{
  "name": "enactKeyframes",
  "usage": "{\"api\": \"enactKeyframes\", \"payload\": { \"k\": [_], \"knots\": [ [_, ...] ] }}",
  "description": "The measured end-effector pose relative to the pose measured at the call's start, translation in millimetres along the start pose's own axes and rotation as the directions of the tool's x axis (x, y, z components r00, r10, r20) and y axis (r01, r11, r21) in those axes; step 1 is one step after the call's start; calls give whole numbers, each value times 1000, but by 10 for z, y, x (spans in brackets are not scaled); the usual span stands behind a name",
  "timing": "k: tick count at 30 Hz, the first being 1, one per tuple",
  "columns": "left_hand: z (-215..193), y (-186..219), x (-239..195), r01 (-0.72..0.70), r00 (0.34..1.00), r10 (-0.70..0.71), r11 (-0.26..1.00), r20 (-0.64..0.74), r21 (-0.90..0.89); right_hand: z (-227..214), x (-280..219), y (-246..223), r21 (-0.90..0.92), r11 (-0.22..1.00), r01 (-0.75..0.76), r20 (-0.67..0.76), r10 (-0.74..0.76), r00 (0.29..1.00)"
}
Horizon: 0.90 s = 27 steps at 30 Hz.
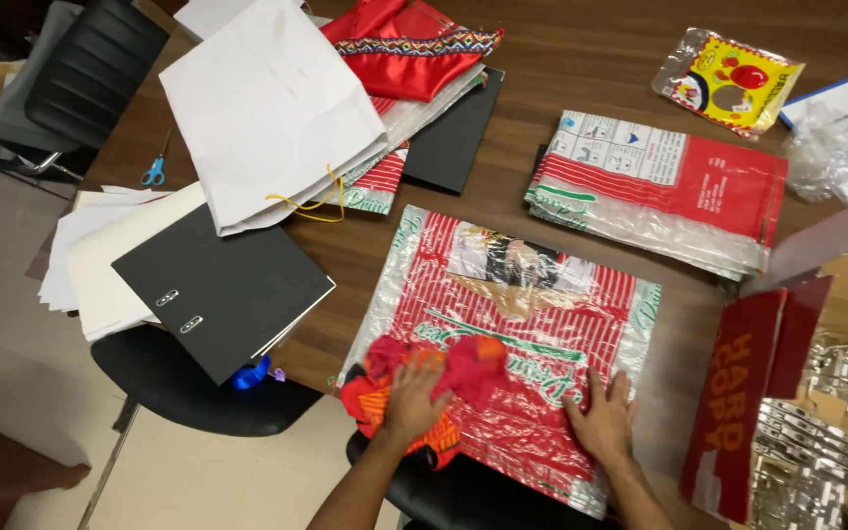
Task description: The person folds a red and orange patterned cloth on a large red and white plastic bag placed on a table. They repeatedly smooth, fold, and adjust the cloth and the bag, stacking the folded items on the table.
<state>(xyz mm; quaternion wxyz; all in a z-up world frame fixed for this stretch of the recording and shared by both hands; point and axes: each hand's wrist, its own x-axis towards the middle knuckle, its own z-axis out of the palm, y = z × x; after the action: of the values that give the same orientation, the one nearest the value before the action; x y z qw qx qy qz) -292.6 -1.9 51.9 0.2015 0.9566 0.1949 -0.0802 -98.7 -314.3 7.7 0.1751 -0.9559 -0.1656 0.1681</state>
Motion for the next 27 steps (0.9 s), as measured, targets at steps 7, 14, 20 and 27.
{"api": "enactKeyframes", "payload": {
  "k": [7, 14, 20, 27],
  "knots": [
    [-208, -1068, 211, 378, 899, -389, 921, -202, -90, -168, -143, -267, 11, 982, -187, 41, 187, 982],
    [-113, -1260, 195, 189, 888, -240, 968, -393, -165, -100, -494, -3, 348, 783, -515, -216, 601, 769],
    [-237, -1513, 318, 52, 919, -165, 951, -359, -304, -383, -715, 33, 701, 486, -523, 89, 667, 740],
    [-386, -1574, 610, 116, 978, -155, 961, -142, -252, -1224, -1101, -732, 879, 471, -79, -210, 529, 822]
  ]
}}
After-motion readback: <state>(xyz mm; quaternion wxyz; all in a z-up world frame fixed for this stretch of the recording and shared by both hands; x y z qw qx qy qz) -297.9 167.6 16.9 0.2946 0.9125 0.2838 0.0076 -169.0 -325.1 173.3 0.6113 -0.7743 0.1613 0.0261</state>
